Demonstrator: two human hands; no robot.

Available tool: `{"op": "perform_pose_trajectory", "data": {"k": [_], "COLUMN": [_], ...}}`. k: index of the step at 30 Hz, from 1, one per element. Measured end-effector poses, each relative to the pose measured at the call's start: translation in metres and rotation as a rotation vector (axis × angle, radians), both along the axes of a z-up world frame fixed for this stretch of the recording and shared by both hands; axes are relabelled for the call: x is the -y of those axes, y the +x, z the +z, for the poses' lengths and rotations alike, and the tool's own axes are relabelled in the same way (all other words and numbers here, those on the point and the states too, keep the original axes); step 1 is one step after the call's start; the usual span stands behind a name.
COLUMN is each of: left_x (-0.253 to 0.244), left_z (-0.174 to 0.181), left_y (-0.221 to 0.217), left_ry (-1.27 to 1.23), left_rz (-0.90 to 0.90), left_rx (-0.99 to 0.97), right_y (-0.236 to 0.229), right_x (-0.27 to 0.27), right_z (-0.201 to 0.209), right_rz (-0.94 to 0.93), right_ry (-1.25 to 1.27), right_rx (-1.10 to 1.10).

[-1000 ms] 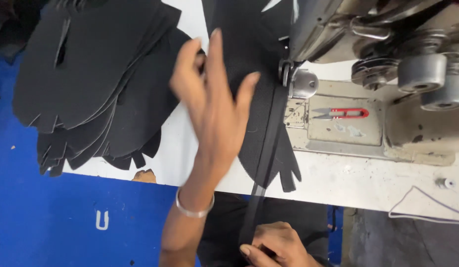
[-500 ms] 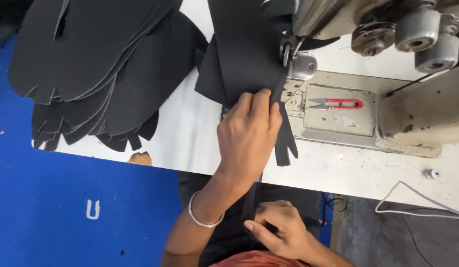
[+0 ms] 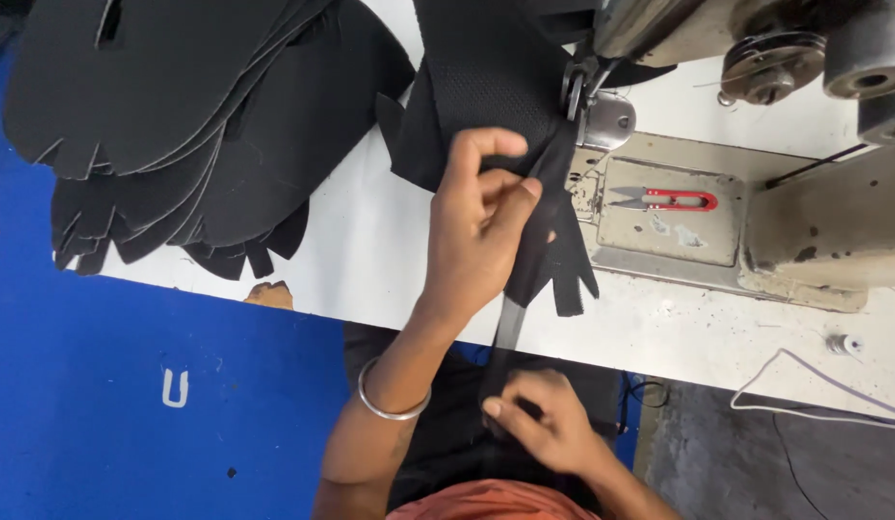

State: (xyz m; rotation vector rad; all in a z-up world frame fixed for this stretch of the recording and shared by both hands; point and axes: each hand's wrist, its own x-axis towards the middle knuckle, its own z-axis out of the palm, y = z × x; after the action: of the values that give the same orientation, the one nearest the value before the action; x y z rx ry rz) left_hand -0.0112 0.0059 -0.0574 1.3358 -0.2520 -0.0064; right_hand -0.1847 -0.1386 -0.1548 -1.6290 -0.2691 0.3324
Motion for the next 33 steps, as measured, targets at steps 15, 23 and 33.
{"op": "perform_pose_trajectory", "data": {"k": [15,23,33], "left_x": [-0.01,0.004,0.006], "left_z": [0.008,-0.006,0.02], "left_y": [0.0,-0.011,0.004], "left_ry": [0.238,0.212,0.24], "left_rz": [-0.105,0.014,-0.007], "left_rx": [-0.013,0.033,-0.045], "right_y": [0.103,0.103,0.14], "right_x": [0.029,0.073,0.052], "right_z": [0.012,-0.017,0.066], "right_rz": [-0.731,-0.61,-0.641], "right_ry": [0.367,-0.635,0.465], "right_rx": [0.007,0.445,-0.023]}}
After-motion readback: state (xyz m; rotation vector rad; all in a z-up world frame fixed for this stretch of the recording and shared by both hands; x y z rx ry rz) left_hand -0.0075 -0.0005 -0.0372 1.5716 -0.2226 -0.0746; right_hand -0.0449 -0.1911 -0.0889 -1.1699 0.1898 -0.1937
